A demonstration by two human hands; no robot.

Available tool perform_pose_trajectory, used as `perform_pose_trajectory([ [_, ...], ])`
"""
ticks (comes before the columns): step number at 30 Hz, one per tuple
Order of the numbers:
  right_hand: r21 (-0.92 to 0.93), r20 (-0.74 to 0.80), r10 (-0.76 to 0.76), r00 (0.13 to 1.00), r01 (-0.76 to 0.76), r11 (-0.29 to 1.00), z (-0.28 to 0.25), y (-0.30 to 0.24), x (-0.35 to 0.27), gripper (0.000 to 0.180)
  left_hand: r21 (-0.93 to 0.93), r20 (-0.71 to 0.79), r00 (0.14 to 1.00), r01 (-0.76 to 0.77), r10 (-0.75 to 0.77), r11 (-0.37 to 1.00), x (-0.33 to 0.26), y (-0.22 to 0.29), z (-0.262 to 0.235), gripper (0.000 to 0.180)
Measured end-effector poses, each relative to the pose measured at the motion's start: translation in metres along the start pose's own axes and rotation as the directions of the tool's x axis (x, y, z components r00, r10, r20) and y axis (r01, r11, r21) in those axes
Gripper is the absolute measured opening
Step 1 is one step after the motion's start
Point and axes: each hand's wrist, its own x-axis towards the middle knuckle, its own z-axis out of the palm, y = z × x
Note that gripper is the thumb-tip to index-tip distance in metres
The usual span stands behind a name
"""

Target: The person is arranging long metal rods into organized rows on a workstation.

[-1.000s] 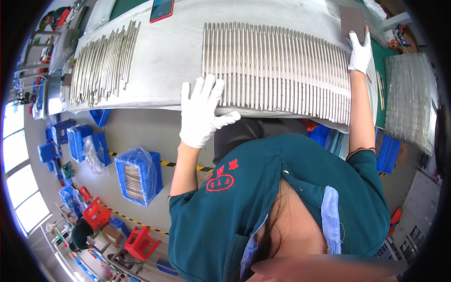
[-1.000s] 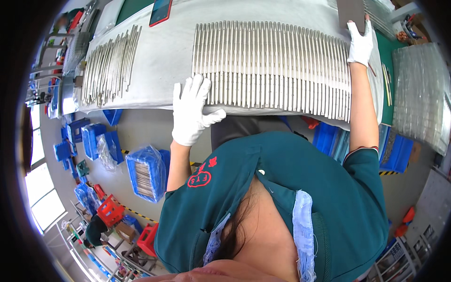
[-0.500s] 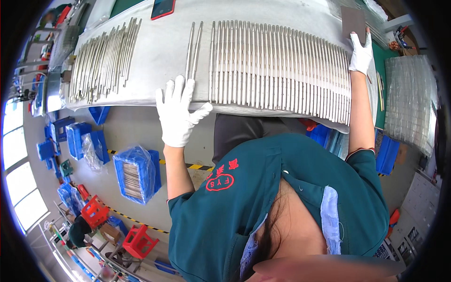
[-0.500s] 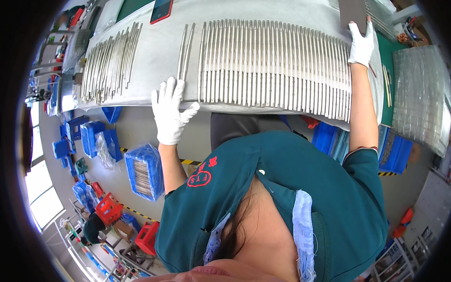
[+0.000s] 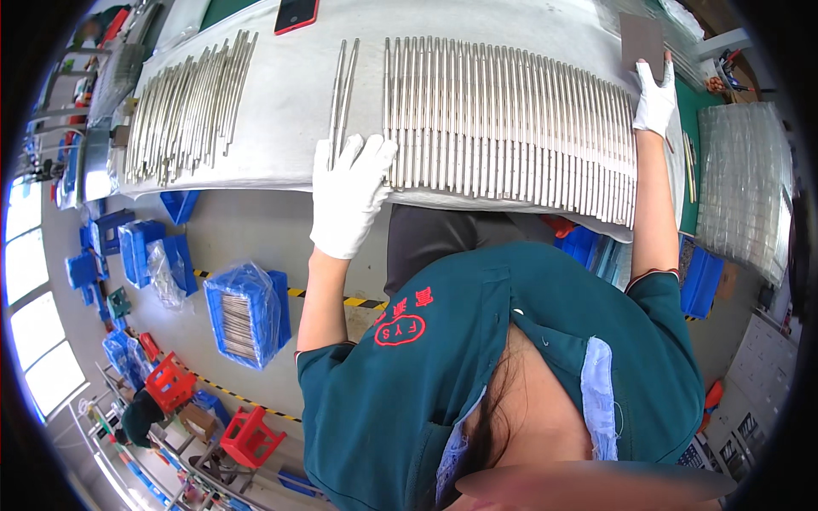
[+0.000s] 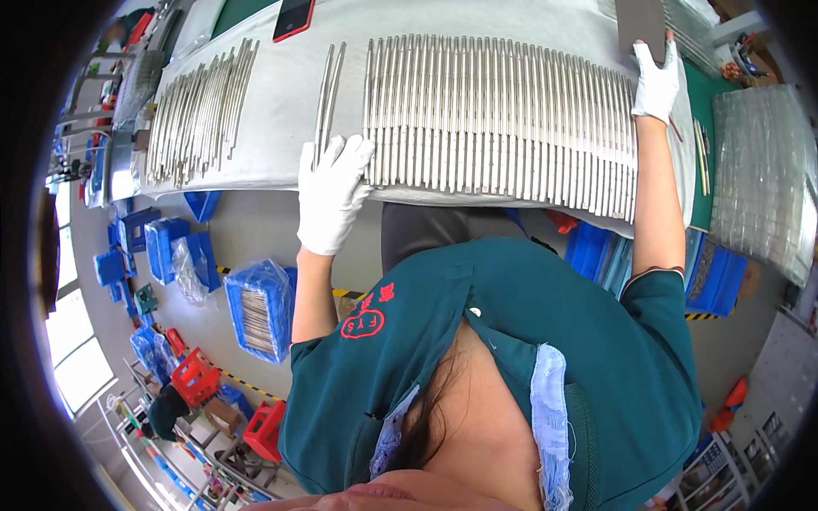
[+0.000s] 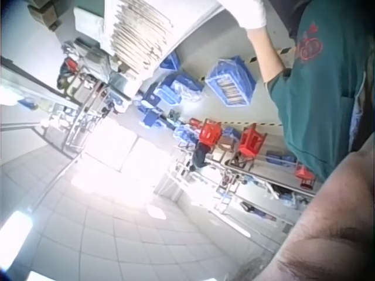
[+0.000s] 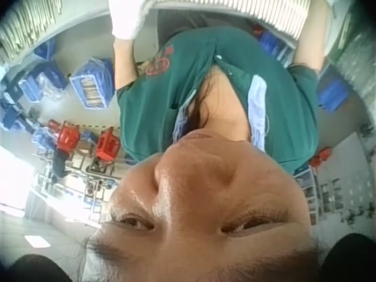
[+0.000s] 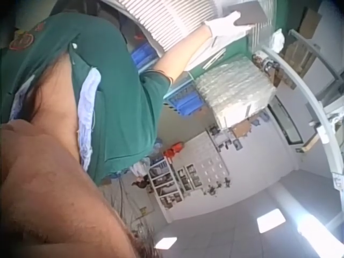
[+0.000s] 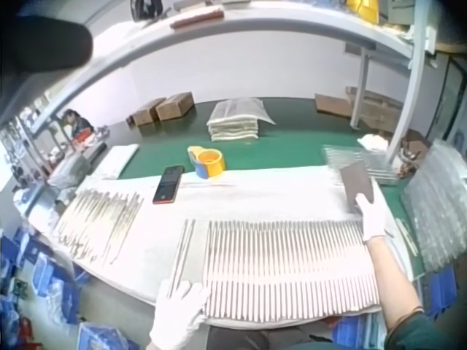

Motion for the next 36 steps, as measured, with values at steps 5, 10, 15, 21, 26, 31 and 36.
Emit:
perform_pose_trajectory([
  [5,-0.048,0.002,-0.032,0.999,0.032,0.998,0.0,-0.008,-0.003,0.07,-0.017,-0.099,0.995,-0.016,0.014,1.0,-0.006,-0.004,0.013,0.063],
  [10,-0.17,0.289,-0.157,0.944,0.212,0.962,0.021,-0.069,-0.016,0.069,0.009,-0.061,0.996,-0.069,0.069,0.998,-0.003,-0.006,0.011,0.06],
  [15,-0.099,0.822,-0.019,0.569,0.176,0.979,0.077,-0.126,-0.067,0.067,0.031,-0.1,0.989,-0.109,0.112,0.994,0.0,-0.01,0.011,0.052],
  [21,-0.091,0.976,0.007,0.216,0.383,0.919,0.149,-0.18,-0.093,0.058,-0.04,-0.164,0.979,-0.132,0.124,0.99,-0.002,-0.013,0.021,0.048],
  [26,-0.065,0.986,-0.013,0.168,0.449,0.891,0.159,-0.171,-0.101,0.053,-0.068,-0.207,0.97,-0.147,0.131,0.987,0.004,-0.012,0.018,0.044],
  [31,0.002,0.991,-0.063,0.12,0.453,0.891,0.147,-0.177,-0.09,0.055,-0.084,-0.203,0.971,-0.149,0.129,0.985,0.005,-0.009,0.015,0.039],
  [36,-0.048,0.986,-0.037,0.161,0.496,0.867,0.157,-0.172,-0.097,0.053,-0.08,-0.22,0.967,-0.153,0.132,0.985,0.005,-0.009,0.015,0.042],
])
